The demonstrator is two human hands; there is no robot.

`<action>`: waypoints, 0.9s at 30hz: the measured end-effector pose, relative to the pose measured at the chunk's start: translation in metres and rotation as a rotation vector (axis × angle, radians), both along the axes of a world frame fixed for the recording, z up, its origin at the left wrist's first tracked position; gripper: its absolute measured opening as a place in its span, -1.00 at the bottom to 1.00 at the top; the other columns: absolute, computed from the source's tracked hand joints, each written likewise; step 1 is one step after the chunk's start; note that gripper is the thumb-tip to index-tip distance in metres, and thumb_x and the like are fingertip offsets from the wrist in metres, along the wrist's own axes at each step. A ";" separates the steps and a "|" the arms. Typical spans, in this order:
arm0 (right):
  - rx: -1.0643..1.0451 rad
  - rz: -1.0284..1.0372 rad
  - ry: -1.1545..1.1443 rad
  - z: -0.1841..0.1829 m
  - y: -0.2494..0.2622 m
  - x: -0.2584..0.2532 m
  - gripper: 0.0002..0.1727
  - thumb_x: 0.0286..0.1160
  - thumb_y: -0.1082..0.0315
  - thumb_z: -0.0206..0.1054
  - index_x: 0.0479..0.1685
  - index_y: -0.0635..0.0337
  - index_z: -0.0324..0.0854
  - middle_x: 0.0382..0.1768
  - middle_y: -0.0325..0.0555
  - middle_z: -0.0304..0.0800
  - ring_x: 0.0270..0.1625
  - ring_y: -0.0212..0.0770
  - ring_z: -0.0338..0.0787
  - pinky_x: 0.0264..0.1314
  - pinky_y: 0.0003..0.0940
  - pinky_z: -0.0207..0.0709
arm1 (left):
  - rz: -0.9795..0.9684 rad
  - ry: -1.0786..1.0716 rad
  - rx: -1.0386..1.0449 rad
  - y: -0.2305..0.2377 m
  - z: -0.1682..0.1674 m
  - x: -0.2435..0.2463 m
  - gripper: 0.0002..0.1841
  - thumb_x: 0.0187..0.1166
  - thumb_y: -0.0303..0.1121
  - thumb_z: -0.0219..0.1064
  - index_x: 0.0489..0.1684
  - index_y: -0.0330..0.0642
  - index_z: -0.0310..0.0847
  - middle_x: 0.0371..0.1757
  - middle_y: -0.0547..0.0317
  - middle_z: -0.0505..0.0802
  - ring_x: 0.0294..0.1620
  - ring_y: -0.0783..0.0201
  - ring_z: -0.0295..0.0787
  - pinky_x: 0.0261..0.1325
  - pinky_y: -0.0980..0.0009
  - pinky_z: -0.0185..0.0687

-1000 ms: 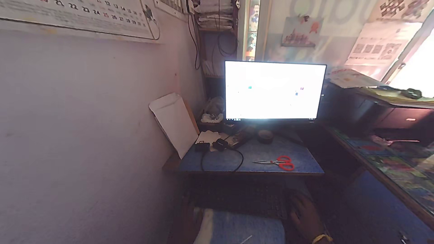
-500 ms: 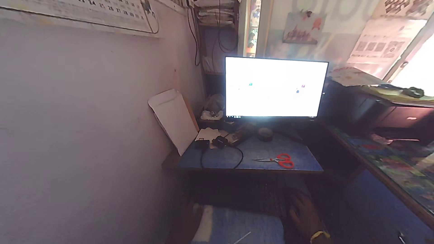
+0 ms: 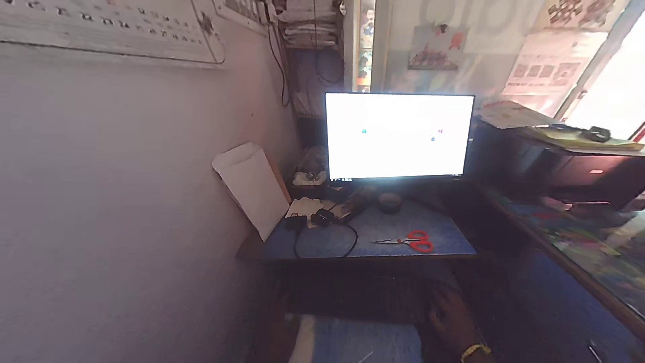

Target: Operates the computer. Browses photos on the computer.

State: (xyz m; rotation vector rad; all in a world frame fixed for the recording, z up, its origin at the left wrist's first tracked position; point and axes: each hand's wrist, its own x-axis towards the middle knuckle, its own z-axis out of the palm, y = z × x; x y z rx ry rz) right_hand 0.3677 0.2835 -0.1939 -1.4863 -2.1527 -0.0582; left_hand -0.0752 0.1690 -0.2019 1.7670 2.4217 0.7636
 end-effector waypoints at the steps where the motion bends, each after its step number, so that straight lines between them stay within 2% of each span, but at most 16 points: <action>1: -0.031 -0.014 0.002 0.001 0.000 0.000 -0.45 0.32 0.17 0.36 0.37 0.10 0.75 0.49 0.09 0.68 0.53 0.22 0.64 0.55 0.19 0.50 | 0.011 0.013 -0.008 -0.001 0.009 0.004 -0.24 0.54 -0.06 0.37 0.77 -0.13 0.30 0.85 -0.11 0.26 0.83 -0.09 0.21 0.74 -0.06 0.28; 3: -0.069 -0.044 -0.016 0.004 -0.001 -0.001 -0.46 0.39 0.13 0.33 0.39 0.10 0.74 0.50 0.10 0.66 0.54 0.23 0.63 0.55 0.18 0.50 | 0.045 0.037 -0.036 -0.001 0.024 0.010 -0.24 0.50 -0.01 0.38 0.70 -0.20 0.38 0.76 -0.21 0.40 0.75 -0.16 0.34 0.66 -0.12 0.37; 4: -0.086 -0.056 -0.040 0.006 -0.001 -0.002 -0.46 0.42 0.10 0.29 0.37 0.10 0.75 0.50 0.10 0.67 0.54 0.22 0.63 0.56 0.16 0.50 | 0.058 0.048 -0.054 -0.001 0.023 0.010 -0.25 0.49 0.04 0.37 0.63 -0.23 0.45 0.73 -0.25 0.43 0.72 -0.20 0.38 0.65 -0.13 0.39; 6: -0.204 -0.078 -0.075 0.013 -0.003 -0.003 -0.44 0.53 0.04 0.23 0.47 0.06 0.68 0.58 0.06 0.58 0.63 0.18 0.53 0.66 0.13 0.38 | 0.080 0.058 -0.074 -0.002 0.015 0.008 -0.29 0.49 0.10 0.33 0.52 -0.25 0.56 0.71 -0.29 0.44 0.70 -0.23 0.40 0.64 -0.16 0.38; 8: -0.244 -0.068 -0.073 0.019 -0.004 -0.004 -0.41 0.52 0.02 0.28 0.50 0.08 0.64 0.59 0.12 0.56 0.65 0.21 0.51 0.68 0.15 0.36 | 0.097 0.078 -0.075 -0.002 0.010 0.007 -0.27 0.49 0.14 0.29 0.58 -0.18 0.51 0.75 -0.26 0.40 0.73 -0.22 0.35 0.66 -0.18 0.35; 10: -0.294 -0.044 -0.054 0.023 -0.004 -0.005 -0.40 0.50 0.03 0.34 0.52 0.10 0.63 0.60 0.19 0.53 0.66 0.24 0.47 0.71 0.15 0.31 | 0.094 0.050 -0.099 -0.006 0.022 0.011 -0.24 0.54 0.12 0.27 0.63 -0.26 0.43 0.77 -0.33 0.34 0.78 -0.26 0.26 0.69 -0.21 0.29; 12: -0.308 -0.026 -0.036 0.021 -0.003 -0.003 -0.42 0.48 0.06 0.37 0.49 0.08 0.66 0.60 0.17 0.53 0.66 0.22 0.47 0.72 0.12 0.30 | 0.096 0.059 -0.104 -0.005 0.016 0.008 -0.26 0.57 0.16 0.19 0.57 -0.25 0.50 0.73 -0.35 0.39 0.77 -0.25 0.28 0.70 -0.17 0.29; 15: -0.312 -0.025 -0.013 0.017 -0.002 -0.001 -0.42 0.46 0.08 0.37 0.49 0.07 0.66 0.64 0.17 0.48 0.67 0.24 0.46 0.71 0.13 0.31 | 0.081 0.031 -0.122 -0.003 0.005 0.004 -0.30 0.62 0.15 0.12 0.59 -0.20 0.50 0.77 -0.33 0.35 0.80 -0.23 0.23 0.74 -0.13 0.24; 20: -0.259 -0.018 -0.017 0.014 -0.003 0.000 -0.41 0.48 0.07 0.33 0.53 0.01 0.64 0.65 0.08 0.49 0.68 0.17 0.47 0.71 0.12 0.31 | 0.057 0.014 -0.089 -0.003 -0.003 0.001 -0.28 0.66 0.14 0.08 0.71 -0.13 0.38 0.83 -0.24 0.27 0.87 -0.15 0.10 0.82 -0.08 0.10; 27: -0.221 -0.007 0.018 0.015 -0.004 0.002 -0.36 0.42 0.09 0.35 0.56 0.07 0.60 0.64 0.07 0.50 0.67 0.17 0.48 0.69 0.13 0.35 | 0.034 0.007 -0.047 0.002 -0.004 0.000 -0.30 0.64 0.11 0.12 0.70 -0.11 0.40 0.82 -0.22 0.28 0.86 -0.16 0.11 0.81 -0.11 0.12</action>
